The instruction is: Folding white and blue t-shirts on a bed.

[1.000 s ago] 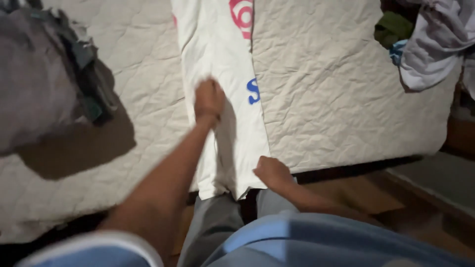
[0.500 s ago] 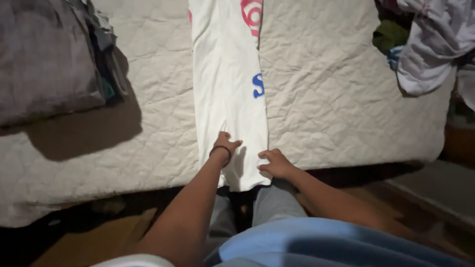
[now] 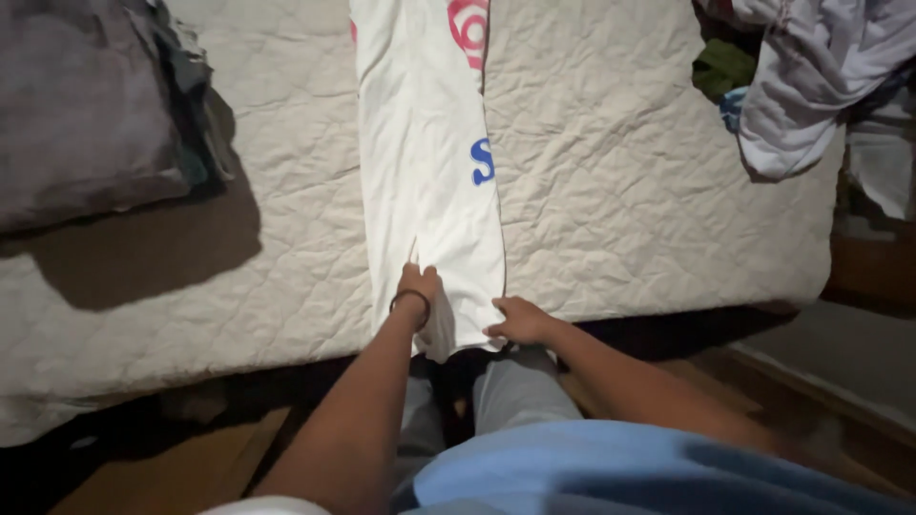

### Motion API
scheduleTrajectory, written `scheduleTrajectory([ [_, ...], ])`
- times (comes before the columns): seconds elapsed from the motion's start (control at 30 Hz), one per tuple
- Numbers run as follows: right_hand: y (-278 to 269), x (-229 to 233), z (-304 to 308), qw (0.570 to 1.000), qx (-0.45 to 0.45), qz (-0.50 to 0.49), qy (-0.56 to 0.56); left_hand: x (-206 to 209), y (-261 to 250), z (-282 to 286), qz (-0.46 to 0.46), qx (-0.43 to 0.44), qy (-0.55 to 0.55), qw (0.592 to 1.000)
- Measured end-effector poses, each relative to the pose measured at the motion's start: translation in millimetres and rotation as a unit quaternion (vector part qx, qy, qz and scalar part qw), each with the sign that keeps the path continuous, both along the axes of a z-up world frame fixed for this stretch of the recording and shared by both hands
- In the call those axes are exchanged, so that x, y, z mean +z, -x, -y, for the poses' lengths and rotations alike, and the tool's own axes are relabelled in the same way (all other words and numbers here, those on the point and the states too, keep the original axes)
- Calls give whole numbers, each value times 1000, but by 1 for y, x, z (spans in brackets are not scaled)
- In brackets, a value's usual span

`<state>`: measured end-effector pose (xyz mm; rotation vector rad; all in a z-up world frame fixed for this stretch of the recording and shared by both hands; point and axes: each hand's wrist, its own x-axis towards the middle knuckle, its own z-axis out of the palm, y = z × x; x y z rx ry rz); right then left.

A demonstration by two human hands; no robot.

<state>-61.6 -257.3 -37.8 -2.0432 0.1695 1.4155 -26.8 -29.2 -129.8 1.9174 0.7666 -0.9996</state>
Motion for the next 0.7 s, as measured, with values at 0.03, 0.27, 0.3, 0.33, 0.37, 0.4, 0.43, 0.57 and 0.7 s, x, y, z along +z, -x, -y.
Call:
scheduleTrajectory([
  [0.03,4,-3,0,1000,1,11,-1,-3,7,-2,11,31,8,999],
  [0.27,12,-14,0,991,-29,9,-127,14,25,-41,-23,-91,-55,994],
  [0.3,9,-13,0,992,-28,10,-126,21,23,-47,-22,-90,-55,994],
  [0.33,8,-11,1,990,-33,-3,-138,28,23,-54,-40,-60,-66,995],
  [0.37,7,-10,1,988,-39,-15,-149,35,23,-61,-57,-29,-77,995],
  [0.4,6,-13,2,988,-37,-17,-150,36,25,-62,-58,-28,-78,995],
  [0.43,6,-16,3,988,1,27,-150,36,26,-64,-83,-25,-60,994],
  [0.57,-1,-5,-2,997,28,62,-46,8,52,-67,-128,-77,6,989],
  [0.7,17,-29,1,997,-56,41,-18,-12,82,-70,-148,-127,55,979],
])
